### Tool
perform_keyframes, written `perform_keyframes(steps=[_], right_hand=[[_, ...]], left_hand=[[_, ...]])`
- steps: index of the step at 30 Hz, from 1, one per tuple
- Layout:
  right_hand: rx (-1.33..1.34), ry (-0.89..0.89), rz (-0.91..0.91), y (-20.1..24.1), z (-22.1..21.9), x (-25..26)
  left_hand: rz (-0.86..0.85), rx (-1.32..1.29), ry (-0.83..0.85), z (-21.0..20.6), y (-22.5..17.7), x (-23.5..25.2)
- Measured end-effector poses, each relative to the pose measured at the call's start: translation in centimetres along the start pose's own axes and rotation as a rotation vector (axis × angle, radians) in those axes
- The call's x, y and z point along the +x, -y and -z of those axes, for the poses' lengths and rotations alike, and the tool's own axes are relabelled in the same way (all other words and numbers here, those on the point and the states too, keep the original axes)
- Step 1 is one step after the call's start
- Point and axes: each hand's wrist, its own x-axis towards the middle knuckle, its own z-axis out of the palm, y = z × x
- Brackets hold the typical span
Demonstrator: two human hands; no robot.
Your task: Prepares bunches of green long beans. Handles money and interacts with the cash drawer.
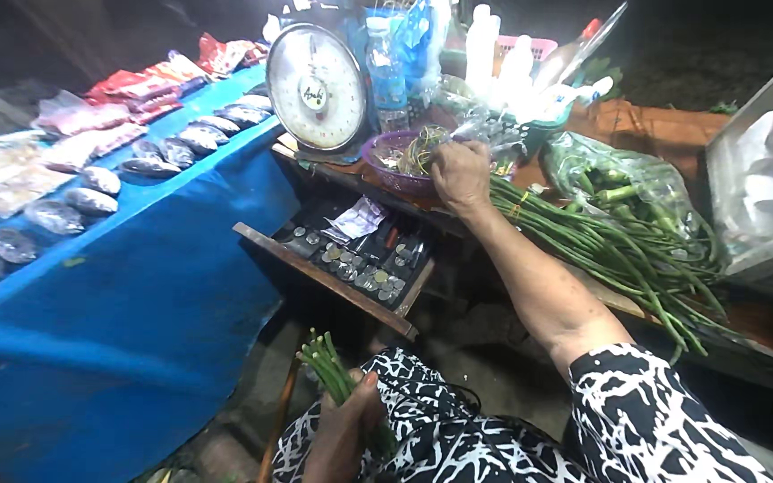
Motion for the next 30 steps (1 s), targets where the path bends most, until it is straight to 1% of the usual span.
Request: perform_keyframes(steps=[16, 20, 27, 30], right_hand=[[-0.007, -0.004, -0.002, 0.0, 0.0, 0.0], [-0.004, -0.007, -0.003, 0.1, 0.1, 0.0], [-0.015, -0.012, 0.002, 0.1, 0.1, -0.1], [-0.019, -0.013, 0.003, 0.1, 0.1, 0.0]], left_hand=[[0.017, 0.013, -0.023, -0.4, -0.5, -0.1], [0.036, 0.021, -0.086, -1.2, -1.0, -0.2], [0.035, 0.019, -0.056, -0.6, -0.8, -0.2], [0.043, 0.009, -0.073, -0.8, -0.9, -0.2]])
